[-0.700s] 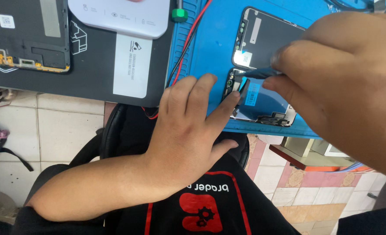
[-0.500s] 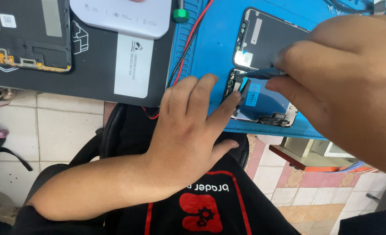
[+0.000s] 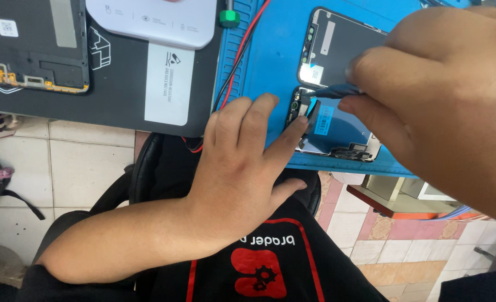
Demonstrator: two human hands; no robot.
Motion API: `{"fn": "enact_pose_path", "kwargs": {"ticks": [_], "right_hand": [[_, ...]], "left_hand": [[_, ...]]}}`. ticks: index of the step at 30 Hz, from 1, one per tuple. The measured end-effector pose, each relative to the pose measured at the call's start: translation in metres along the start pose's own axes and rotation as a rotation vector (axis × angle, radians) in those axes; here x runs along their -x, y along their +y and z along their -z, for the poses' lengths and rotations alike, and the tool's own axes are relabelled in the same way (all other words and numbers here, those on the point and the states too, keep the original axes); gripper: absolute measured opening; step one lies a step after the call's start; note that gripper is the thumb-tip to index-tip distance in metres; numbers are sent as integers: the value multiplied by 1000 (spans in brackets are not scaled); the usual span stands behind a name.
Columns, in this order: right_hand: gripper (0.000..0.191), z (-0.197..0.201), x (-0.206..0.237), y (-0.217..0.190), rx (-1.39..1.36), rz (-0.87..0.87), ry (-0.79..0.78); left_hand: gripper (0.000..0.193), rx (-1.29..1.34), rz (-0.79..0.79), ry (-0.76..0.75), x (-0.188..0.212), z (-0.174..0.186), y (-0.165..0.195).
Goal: The person repairs a disassembled iPhone on a blue silicone mat, using a screwdriver to unscrew internal components and transferring small parts between the old and new display assemblies. They lift the screen assembly, align it on the phone body, and continue driving screws with the screwdriver.
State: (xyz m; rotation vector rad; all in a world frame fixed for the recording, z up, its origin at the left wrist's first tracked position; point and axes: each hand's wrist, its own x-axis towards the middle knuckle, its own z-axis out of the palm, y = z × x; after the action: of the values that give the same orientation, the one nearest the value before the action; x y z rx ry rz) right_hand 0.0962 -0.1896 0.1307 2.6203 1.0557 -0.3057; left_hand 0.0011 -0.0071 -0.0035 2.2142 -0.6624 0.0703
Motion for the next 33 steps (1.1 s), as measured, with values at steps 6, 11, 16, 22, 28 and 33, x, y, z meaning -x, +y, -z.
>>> {"fn": "enact_pose_path", "kwargs": {"ticks": [6,11,16,22,28,33], "right_hand": [[30,-9,1,9,-128,82,145],[33,-36,31,37,-314,-81,27],[46,-67,72,68,-509,-197,13],[45,-58,128,58,-599,-220,60],[43,-54,135,46,-651,-215,120],[41,-59,117,46,-670,-270,117]], "left_hand": [[69,41,30,12,-3,3,0],[39,158,69,125,-13,19,3],[17,267,29,349,-25,39,9],[21,325,-68,275,-19,70,31],[21,355,-31,247,-24,80,49],[14,378,-37,192,-46,63,35]]}}
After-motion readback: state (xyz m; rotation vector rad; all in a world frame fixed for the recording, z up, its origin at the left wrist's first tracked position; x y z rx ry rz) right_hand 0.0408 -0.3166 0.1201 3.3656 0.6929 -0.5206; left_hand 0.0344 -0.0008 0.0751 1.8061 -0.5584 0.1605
